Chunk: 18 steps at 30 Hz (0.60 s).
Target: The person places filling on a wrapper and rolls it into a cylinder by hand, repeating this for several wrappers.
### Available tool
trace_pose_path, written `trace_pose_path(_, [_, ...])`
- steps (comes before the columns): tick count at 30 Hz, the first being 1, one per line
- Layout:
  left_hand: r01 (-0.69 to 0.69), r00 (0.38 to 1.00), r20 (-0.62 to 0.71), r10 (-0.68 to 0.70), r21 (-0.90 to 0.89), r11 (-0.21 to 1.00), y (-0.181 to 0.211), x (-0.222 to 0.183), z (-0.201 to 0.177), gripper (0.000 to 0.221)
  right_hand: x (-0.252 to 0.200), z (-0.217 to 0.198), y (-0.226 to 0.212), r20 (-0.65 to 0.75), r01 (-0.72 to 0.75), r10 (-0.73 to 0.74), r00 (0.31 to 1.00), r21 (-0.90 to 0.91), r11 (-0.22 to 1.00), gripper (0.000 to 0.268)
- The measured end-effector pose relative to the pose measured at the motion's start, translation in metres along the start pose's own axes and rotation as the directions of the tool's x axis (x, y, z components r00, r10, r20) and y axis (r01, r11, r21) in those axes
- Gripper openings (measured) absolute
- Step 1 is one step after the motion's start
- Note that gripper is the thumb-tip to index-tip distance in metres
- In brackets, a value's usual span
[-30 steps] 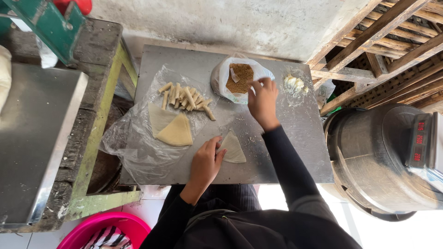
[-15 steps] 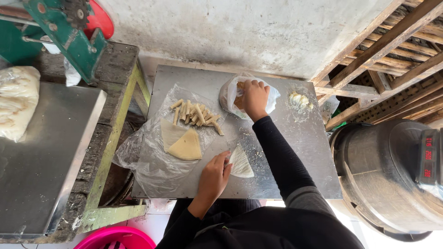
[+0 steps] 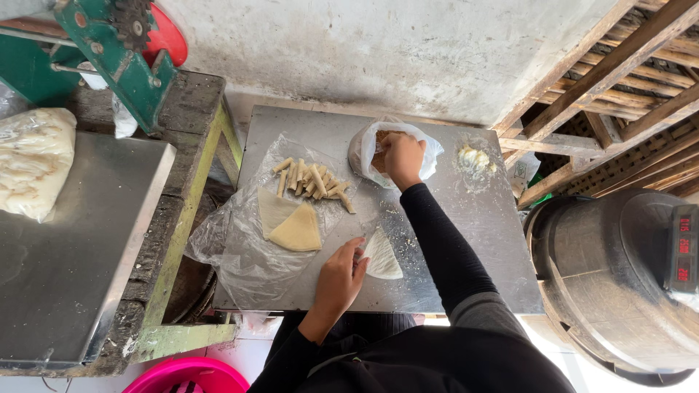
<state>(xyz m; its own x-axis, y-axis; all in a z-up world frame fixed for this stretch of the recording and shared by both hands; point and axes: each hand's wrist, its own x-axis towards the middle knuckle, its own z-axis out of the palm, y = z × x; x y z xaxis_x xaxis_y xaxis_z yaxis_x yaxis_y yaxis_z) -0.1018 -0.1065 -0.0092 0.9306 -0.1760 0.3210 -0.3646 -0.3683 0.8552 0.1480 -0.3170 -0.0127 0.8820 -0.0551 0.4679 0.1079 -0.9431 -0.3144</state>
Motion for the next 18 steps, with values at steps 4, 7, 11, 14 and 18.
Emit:
trace_pose_path(4, [0.071,0.997,-0.009,-0.071,-0.035,0.997,0.005,-0.004,0.000,0.043,-0.004,-0.031,0.000,-0.012,-0.012,0.013,1.000,0.069,0.998,0.013])
trace_pose_path(7, [0.170,0.985,0.034,-0.169,-0.052,0.984,0.006,-0.007,0.000,0.047,-0.022,-0.067,0.001,-0.008,0.011,-0.009,1.000,0.163,0.987,0.008])
trace_pose_path(11, [0.193,0.981,0.000,-0.193,-0.059,0.979,0.005,-0.008,0.000,0.046,-0.074,-0.114,0.003,0.097,-0.023,-0.007,0.995,0.296,0.955,0.012])
trace_pose_path(14, [0.209,0.977,-0.032,-0.212,-0.079,0.975,0.004,-0.009,0.003,0.045,-0.128,-0.133,-0.007,0.108,0.039,-0.093,0.990,0.422,0.906,0.014])
trace_pose_path(18, [0.176,0.981,-0.066,-0.184,-0.110,0.978,0.003,-0.009,0.005,0.046,-0.182,-0.146,-0.033,0.199,0.064,-0.134,0.971,0.323,0.944,0.012])
